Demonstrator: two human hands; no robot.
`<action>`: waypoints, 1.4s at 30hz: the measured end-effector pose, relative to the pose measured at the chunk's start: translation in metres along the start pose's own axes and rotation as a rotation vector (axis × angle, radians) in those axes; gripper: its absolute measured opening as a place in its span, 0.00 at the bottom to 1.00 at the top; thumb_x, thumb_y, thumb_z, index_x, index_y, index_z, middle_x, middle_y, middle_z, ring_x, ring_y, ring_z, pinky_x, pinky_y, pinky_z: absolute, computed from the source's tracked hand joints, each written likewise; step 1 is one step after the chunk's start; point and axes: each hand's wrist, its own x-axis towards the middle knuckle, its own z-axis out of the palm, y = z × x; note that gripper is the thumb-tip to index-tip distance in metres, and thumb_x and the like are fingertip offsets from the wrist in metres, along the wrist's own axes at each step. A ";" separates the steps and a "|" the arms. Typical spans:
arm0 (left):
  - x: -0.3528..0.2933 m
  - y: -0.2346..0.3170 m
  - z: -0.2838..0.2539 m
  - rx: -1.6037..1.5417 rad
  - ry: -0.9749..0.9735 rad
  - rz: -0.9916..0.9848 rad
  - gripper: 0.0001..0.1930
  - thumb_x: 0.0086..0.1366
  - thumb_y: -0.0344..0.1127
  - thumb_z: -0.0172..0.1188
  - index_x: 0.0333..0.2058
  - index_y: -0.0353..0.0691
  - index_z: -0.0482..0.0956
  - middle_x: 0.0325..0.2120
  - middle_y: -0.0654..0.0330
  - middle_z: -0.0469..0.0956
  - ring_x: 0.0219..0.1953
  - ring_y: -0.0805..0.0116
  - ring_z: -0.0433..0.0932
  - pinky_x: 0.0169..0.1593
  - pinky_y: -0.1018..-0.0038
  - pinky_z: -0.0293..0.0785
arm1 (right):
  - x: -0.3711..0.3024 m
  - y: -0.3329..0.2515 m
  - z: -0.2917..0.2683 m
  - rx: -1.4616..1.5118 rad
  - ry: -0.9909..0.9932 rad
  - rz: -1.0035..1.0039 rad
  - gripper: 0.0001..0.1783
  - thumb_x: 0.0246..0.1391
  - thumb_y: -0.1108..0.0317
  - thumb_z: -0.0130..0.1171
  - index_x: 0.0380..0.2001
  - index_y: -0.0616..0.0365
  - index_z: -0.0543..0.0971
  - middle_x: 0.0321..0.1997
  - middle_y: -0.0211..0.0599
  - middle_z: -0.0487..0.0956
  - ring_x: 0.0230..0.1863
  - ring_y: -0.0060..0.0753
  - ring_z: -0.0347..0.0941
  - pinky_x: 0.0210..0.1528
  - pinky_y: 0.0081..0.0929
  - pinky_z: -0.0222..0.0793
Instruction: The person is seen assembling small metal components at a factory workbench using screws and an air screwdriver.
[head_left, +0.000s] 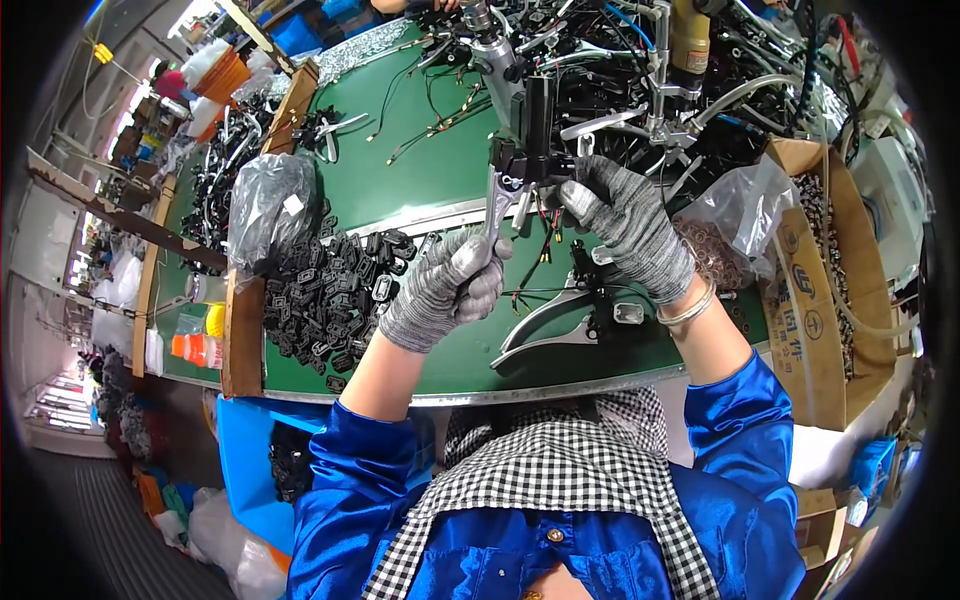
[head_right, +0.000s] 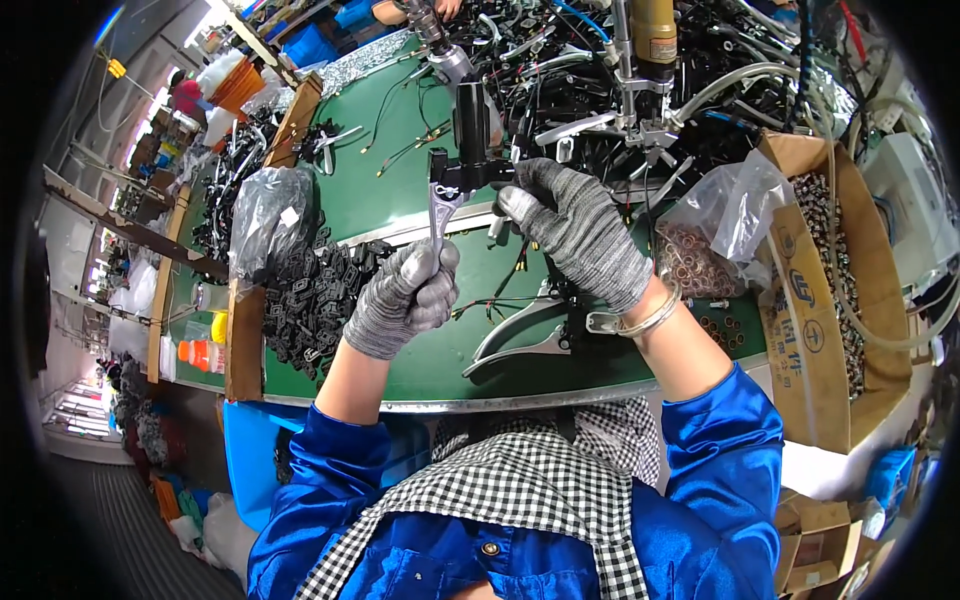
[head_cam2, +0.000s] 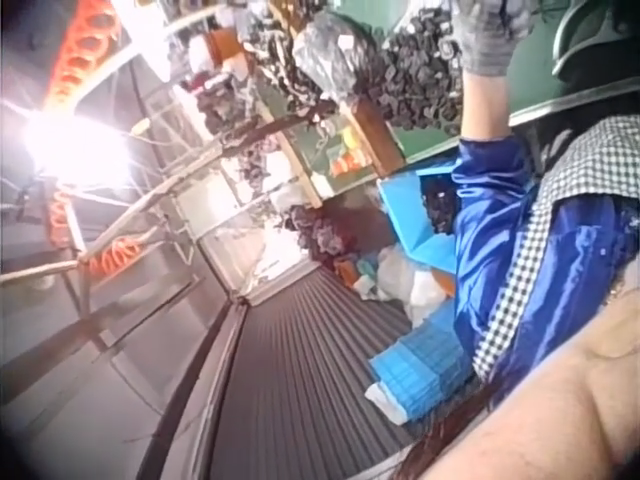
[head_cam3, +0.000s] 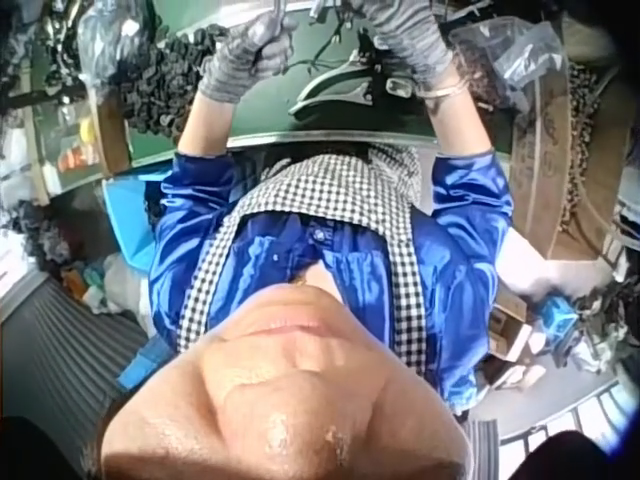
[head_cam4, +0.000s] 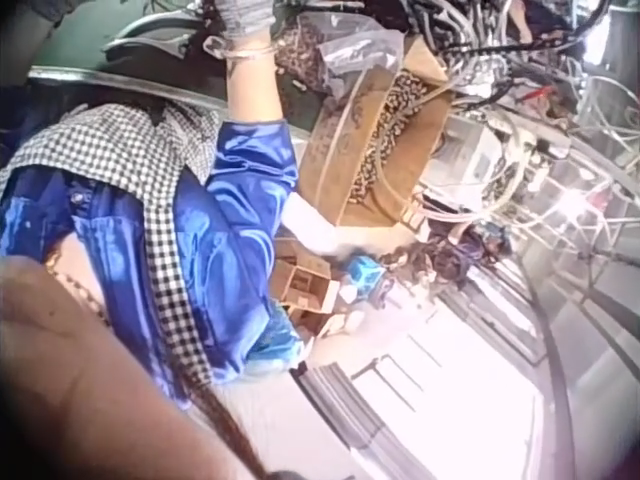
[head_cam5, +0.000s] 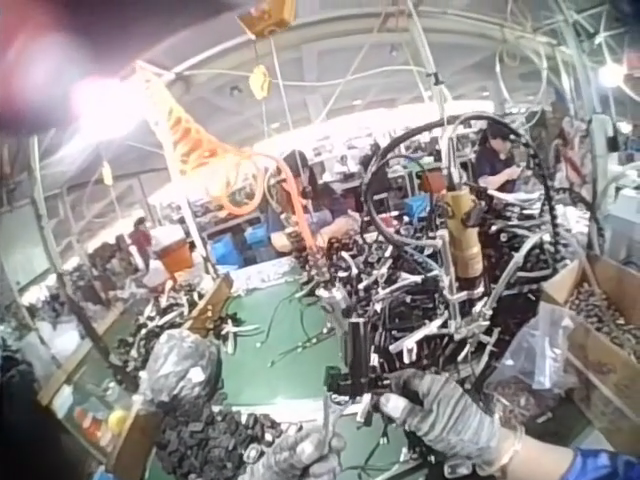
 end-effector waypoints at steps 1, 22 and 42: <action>0.000 0.001 0.002 0.053 0.012 0.012 0.19 0.69 0.50 0.54 0.44 0.39 0.72 0.17 0.70 0.64 0.15 0.81 0.60 0.17 0.84 0.56 | 0.000 0.003 0.000 0.006 0.028 -0.012 0.17 0.62 0.62 0.56 0.48 0.64 0.76 0.36 0.31 0.81 0.36 0.17 0.75 0.40 0.17 0.72; 0.006 -0.007 0.008 0.652 0.120 0.380 0.20 0.69 0.47 0.54 0.47 0.35 0.76 0.24 0.67 0.74 0.25 0.81 0.69 0.30 0.82 0.69 | -0.012 -0.011 0.003 0.168 0.055 -0.186 0.18 0.63 0.65 0.55 0.51 0.64 0.74 0.37 0.32 0.79 0.35 0.18 0.77 0.38 0.19 0.75; 0.013 -0.058 0.017 0.891 0.565 0.578 0.12 0.68 0.37 0.55 0.44 0.37 0.77 0.29 0.56 0.77 0.29 0.66 0.76 0.35 0.71 0.73 | -0.007 0.000 0.030 0.204 0.253 0.239 0.15 0.58 0.63 0.61 0.43 0.59 0.71 0.36 0.30 0.75 0.35 0.19 0.74 0.37 0.18 0.72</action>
